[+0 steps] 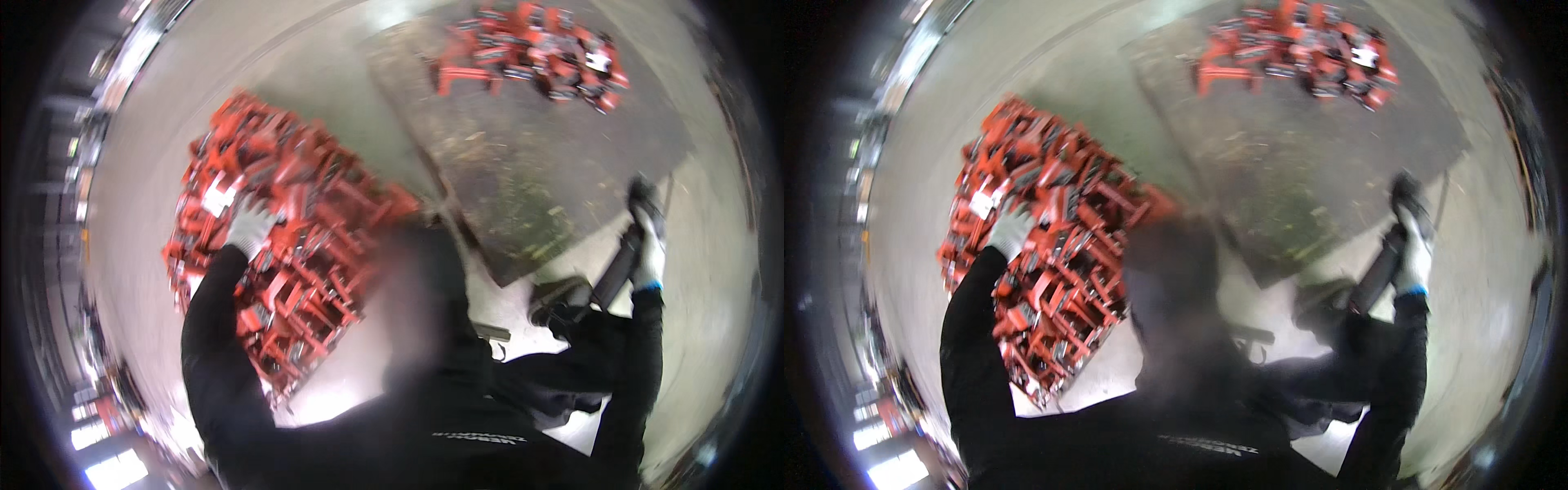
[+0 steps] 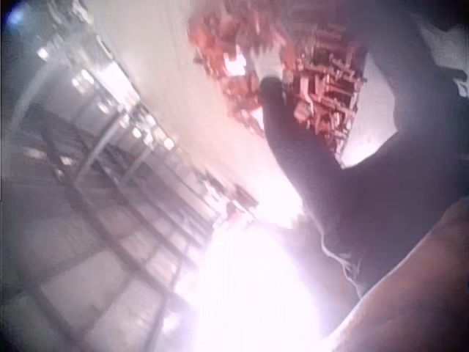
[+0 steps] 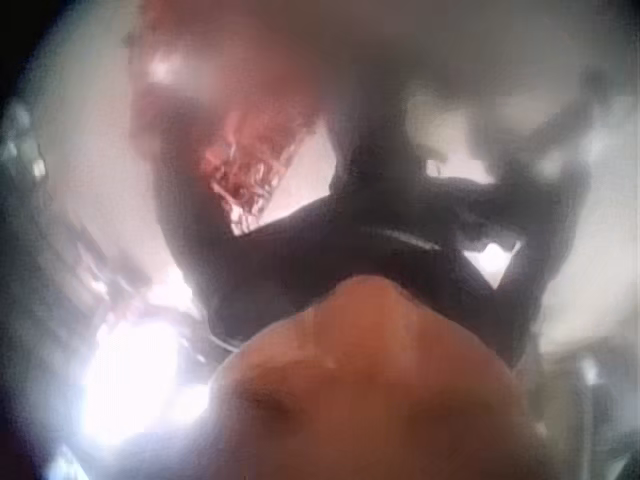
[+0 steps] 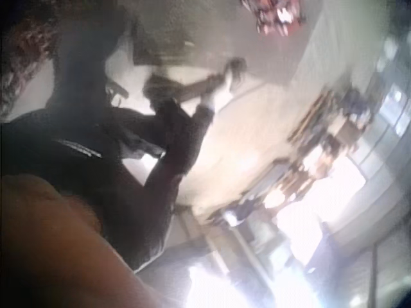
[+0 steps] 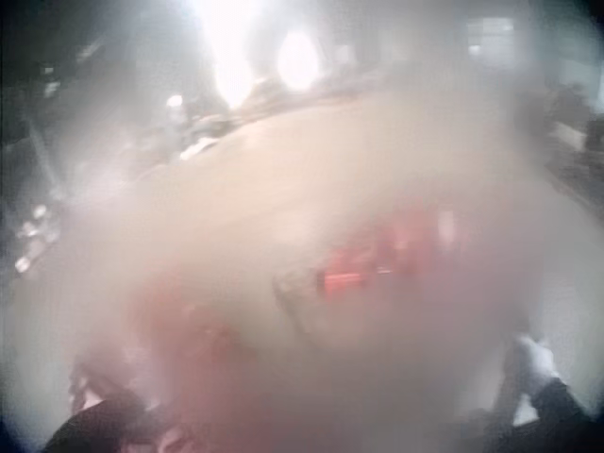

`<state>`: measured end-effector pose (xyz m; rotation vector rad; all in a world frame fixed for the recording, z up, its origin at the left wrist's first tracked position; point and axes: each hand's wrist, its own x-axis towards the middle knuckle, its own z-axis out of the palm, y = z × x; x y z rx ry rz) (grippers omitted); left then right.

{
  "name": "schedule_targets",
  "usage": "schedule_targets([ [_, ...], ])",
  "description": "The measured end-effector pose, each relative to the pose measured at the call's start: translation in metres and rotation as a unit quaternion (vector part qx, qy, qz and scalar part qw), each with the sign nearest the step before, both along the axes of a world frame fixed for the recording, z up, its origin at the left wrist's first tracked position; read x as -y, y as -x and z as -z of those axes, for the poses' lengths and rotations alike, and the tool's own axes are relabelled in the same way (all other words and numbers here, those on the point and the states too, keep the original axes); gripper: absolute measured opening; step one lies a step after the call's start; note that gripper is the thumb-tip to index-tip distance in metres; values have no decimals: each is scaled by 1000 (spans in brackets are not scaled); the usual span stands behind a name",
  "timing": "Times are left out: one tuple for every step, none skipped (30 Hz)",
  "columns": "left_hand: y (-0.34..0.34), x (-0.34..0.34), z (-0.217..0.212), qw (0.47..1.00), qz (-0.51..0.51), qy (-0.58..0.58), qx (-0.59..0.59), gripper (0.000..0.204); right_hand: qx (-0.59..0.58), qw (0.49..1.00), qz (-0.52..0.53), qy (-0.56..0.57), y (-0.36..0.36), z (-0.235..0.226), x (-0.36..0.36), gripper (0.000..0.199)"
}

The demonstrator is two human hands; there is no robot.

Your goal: The person uses an angle grinder to smooth the edges of red metal parts. They pick each part from a large pile, grind it, and place it on a metal workbench. The process is repeated for multiple parts.

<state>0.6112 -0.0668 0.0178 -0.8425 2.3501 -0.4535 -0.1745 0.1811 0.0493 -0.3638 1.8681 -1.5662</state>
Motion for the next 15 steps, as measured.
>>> schedule_targets([
  [20,5,-14,999,-37,20,35,35,27,1000,8,-8,3,4,0,38],
  [51,9,-31,996,-77,26,26,28,23,1000,-10,-9,0,2,1,39],
  [68,15,-49,994,-93,41,37,28,29,999,-37,-4,-9,0,8,41],
  [91,24,-55,994,-94,47,-12,33,39,999,-24,6,-22,-1,12,50],
  [116,25,-67,992,-97,52,-54,38,56,998,-14,16,-31,2,14,59],
  [162,36,-77,991,-106,26,-78,53,54,998,-13,26,-28,5,9,66],
  [205,41,-82,985,-68,14,-157,53,56,998,-15,34,-29,10,6,73],
  [244,34,-83,970,0,40,-239,52,63,997,-23,43,-36,8,3,77],
  [276,30,-81,960,-12,43,-275,53,81,995,-52,41,-43,-2,4,81],
  [306,30,-69,950,1,37,-311,54,78,994,-80,15,-43,-1,3,83],
  [338,25,-64,945,-21,13,-327,58,79,991,-107,-5,-43,1,3,86],
  [374,17,-61,946,-43,-6,-322,59,91,989,-112,18,-40,9,1,91],
  [402,7,-54,935,-27,-17,-352,56,82,990,-115,10,-37,12,0,92],
  [424,-2,-50,923,-24,-49,-380,54,105,985,-133,18,-39,4,1,89],
  [446,-10,-42,908,-23,-84,-410,52,125,981,-149,23,-37,-4,0,86],
])
